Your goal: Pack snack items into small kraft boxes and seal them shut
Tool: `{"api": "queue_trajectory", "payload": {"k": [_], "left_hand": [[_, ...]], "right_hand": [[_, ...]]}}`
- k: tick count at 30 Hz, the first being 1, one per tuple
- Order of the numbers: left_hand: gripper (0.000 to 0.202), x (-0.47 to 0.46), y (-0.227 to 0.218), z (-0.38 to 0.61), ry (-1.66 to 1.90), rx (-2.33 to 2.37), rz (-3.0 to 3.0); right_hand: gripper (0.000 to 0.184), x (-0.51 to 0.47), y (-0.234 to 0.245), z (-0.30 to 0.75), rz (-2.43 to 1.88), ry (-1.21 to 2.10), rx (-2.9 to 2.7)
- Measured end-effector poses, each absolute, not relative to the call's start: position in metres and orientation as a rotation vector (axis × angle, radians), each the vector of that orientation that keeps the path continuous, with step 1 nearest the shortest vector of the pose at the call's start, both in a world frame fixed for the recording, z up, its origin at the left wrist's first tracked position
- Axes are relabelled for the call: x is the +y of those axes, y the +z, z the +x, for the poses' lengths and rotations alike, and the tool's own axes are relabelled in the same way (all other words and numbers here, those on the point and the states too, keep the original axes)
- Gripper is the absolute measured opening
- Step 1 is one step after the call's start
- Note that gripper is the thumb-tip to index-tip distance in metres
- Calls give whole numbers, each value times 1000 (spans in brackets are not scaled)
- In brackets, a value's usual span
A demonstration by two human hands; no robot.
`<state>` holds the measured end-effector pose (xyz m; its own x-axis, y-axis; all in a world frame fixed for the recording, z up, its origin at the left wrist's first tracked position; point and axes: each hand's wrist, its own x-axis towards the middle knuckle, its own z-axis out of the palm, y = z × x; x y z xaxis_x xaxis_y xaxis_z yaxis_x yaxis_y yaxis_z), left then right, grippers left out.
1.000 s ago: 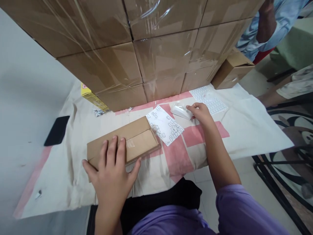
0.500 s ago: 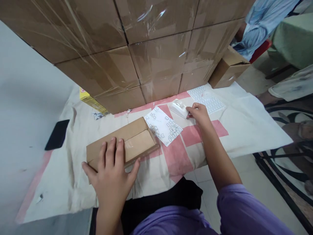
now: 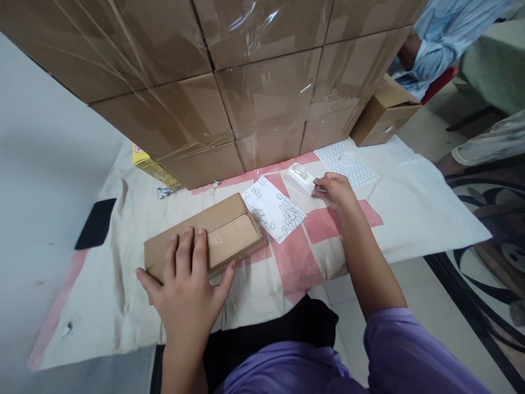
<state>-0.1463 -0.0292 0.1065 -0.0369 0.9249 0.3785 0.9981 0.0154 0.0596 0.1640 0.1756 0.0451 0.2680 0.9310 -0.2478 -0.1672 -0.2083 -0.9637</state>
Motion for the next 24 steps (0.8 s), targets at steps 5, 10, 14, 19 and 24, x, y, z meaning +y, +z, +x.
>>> {"api": "queue_trajectory", "payload": {"k": [5, 10, 14, 19, 24], "left_hand": [[75, -28, 103, -148, -465, -2038, -1997], [76, -27, 103, -149, -449, -2034, -1994], [77, -27, 104, -148, -434, -2040, -1993], [77, -27, 104, -148, -456, -2058, -1987], [77, -27, 103, -148, -475, -2059, -1994]], "right_hand": [[50, 172, 53, 166, -1508, 1226, -826], [48, 167, 60, 168, -1609, 1219, -856], [53, 166, 59, 172, -1577, 1226, -848], [53, 168, 58, 177, -1573, 1252, -856], [51, 167, 61, 181, -1594, 1284, -882]]}}
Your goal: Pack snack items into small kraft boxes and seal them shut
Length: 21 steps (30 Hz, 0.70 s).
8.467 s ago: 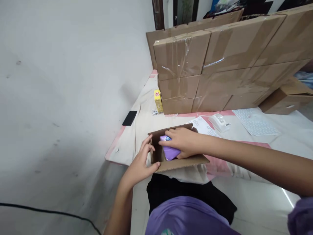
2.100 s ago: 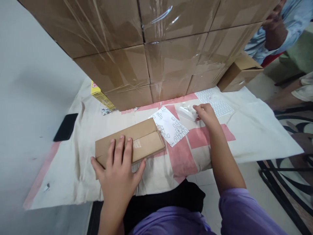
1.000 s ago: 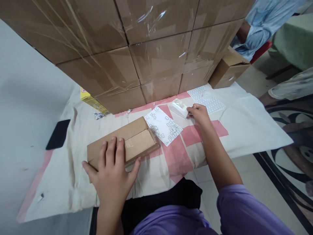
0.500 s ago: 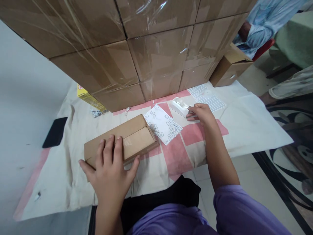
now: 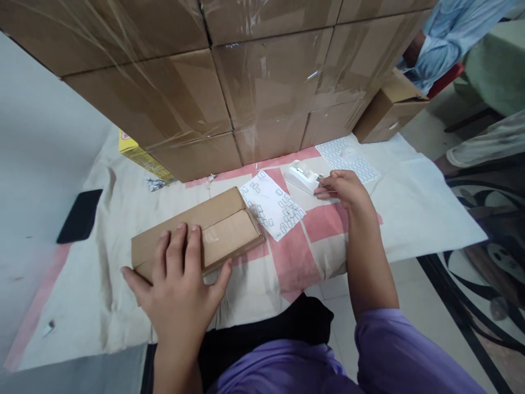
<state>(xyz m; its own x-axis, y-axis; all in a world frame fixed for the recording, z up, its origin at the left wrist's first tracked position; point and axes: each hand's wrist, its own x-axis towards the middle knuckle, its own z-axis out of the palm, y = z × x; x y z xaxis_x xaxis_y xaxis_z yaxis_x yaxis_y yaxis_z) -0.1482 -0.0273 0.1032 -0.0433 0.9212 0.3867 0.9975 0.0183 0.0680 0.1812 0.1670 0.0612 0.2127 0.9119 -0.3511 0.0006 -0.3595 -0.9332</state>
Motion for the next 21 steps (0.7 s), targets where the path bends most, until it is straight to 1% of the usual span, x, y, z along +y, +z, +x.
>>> {"api": "queue_trajectory", "payload": {"k": [7, 18, 21], "left_hand": [[79, -28, 102, -148, -509, -2072, -1995], [79, -28, 102, -149, -526, -2068, -2007], [79, -28, 102, -149, -524, -2071, -2007]], "right_hand": [[43, 170, 55, 187, -1544, 1309, -907], [47, 174, 44, 196, -1345, 1449, -860], [46, 174, 40, 200, -1288, 1503, -859]]}}
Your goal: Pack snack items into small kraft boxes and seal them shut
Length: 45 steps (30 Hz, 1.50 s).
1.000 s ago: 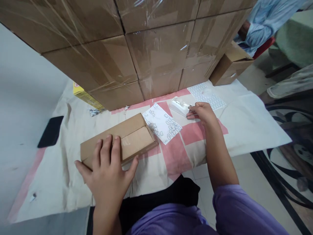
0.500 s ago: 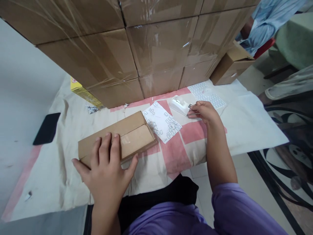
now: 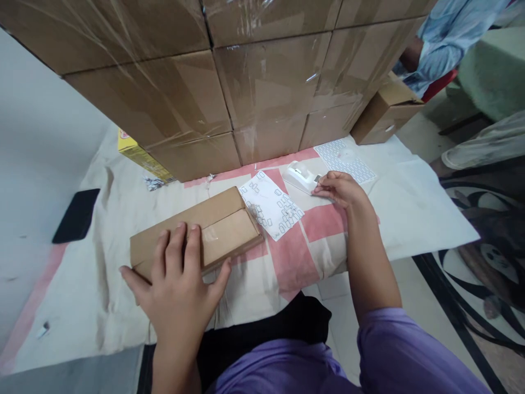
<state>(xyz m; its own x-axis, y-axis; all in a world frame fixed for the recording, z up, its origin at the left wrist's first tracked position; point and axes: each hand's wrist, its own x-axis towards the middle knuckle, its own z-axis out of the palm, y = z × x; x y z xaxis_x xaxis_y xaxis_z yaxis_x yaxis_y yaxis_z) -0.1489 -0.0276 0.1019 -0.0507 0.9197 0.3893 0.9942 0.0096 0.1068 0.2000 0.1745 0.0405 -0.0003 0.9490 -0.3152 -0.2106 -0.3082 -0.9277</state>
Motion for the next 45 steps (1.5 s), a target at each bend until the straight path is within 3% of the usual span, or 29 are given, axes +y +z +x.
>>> {"api": "queue_trajectory", "payload": {"k": [11, 32, 40, 45], "left_hand": [[78, -28, 103, -149, -544, -2053, -2029], [80, -25, 103, -145, -506, -2025, -1994], [80, -13, 100, -159, -477, -1968, -2022], [78, 25, 101, -193, -508, -1876, -2133]], "right_hand": [[39, 173, 31, 200, -1197, 1509, -855], [45, 174, 19, 200, -1211, 1448, -942], [52, 151, 49, 180, -804, 1504, -1222], [38, 135, 60, 152, -619, 1319, -1520]]}}
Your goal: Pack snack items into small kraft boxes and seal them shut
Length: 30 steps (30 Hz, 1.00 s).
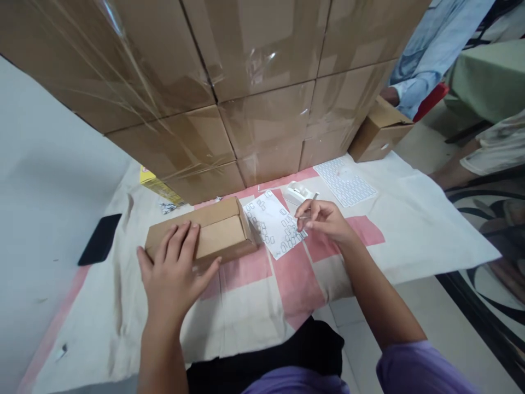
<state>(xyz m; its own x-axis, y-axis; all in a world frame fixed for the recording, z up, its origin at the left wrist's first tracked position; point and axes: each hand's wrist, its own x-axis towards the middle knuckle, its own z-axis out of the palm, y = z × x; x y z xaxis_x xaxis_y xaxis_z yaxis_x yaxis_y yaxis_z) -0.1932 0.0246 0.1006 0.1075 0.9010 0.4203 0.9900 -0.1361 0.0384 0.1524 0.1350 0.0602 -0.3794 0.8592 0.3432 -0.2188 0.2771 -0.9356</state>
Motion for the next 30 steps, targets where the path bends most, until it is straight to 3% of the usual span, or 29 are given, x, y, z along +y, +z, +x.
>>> {"api": "queue_trajectory", "payload": {"k": [4, 7, 10, 13, 20, 23, 27, 30], "left_hand": [[74, 45, 110, -214, -504, -1865, -2206], [76, 45, 120, -213, -660, -1713, -2196], [80, 35, 125, -196, -951, -1487, -2107], [67, 22, 121, -173, -1255, -1510, -2154], [57, 1, 95, -155, -2429, -1769, -2232], [52, -2, 93, -165, -2409, -1634, -2214], [21, -8, 90, -179, -1967, -1330, -2225], [25, -16, 82, -182, -1783, -1186, -2083]], "right_hand": [[20, 119, 84, 129, -651, 750, -1900], [22, 107, 104, 110, -544, 576, -2020], [29, 95, 114, 88, -499, 526, -2131], [42, 83, 114, 65, -467, 587, -2155], [55, 60, 103, 22, -439, 781, -2113], [53, 52, 102, 9, -442, 815, -2117], [40, 41, 100, -7, -615, 613, -2258], [39, 41, 99, -15, -896, 373, -2284]]}}
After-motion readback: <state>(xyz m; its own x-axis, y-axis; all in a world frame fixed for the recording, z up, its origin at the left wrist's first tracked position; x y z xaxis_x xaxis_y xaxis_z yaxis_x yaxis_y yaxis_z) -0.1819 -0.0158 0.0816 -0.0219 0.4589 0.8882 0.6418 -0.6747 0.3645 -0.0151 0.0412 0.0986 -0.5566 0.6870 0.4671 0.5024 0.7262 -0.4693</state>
